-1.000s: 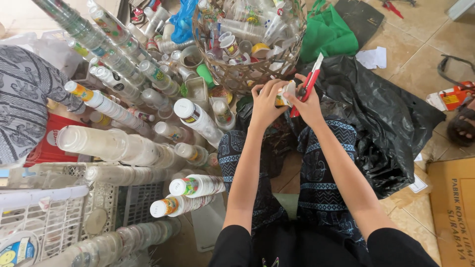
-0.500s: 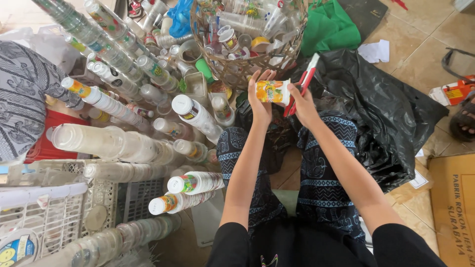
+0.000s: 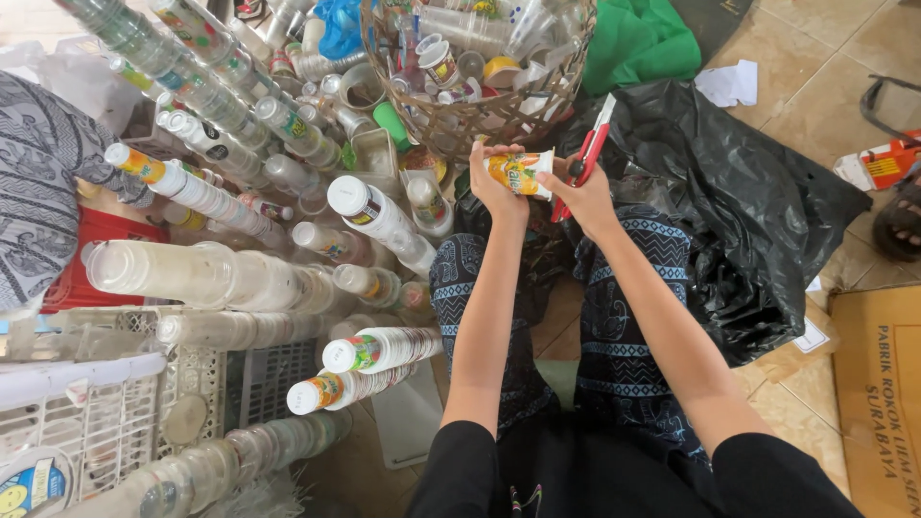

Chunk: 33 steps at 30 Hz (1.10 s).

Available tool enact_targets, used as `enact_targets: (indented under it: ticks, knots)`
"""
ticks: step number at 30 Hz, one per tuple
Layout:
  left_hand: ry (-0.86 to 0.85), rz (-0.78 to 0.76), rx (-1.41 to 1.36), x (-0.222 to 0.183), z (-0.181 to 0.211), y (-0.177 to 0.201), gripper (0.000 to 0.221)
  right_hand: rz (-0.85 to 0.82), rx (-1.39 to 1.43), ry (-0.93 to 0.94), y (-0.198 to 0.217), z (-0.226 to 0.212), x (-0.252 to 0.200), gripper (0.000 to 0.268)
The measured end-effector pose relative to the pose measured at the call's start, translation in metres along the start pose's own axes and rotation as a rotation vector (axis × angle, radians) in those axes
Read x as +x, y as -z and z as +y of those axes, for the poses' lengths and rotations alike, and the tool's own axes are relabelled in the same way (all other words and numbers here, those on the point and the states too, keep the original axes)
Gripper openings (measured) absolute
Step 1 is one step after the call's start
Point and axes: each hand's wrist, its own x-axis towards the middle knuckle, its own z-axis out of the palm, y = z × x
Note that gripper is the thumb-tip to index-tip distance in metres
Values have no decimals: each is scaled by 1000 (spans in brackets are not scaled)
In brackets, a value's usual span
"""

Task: The person removes labels and cleans plastic cups for recycling using a cutter.

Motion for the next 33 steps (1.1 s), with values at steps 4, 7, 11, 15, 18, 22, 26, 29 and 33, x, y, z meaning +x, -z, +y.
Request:
enact_targets:
  ticks: [4,7,11,15,18,22,26,29,33]
  knots:
    - [-79,29,95,-5,2,-7,26,2,-42,4,6,-1,1,37]
    - [-84,35,145,-3,2,-6,23,-17,-49,21,11,1,2,39]
    - [-85,21,218,-4,6,-6,25,-25,-126,64,15,3,1,42]
    - [-212,-50,310,-4,7,-5,32,-72,-150,125,12,-5,-2,46]
    - [-291,-15,313,-1,6,-4,35,-75,-141,124,8,-6,-1,47]
    - [-287,-32,384,-2,4,-3,39,-14,-269,119,17,12,4,49]
    - [-19,-258,62,-10,0,-8,59,-79,-108,259,-2,-30,-5,55]
    - [234,-324,114,-13,-1,-4,63,-173,-36,348,-2,-28,-6,57]
    - [153,-196,219,-14,-2,-8,59,-198,-151,360,-6,-39,-13,64]
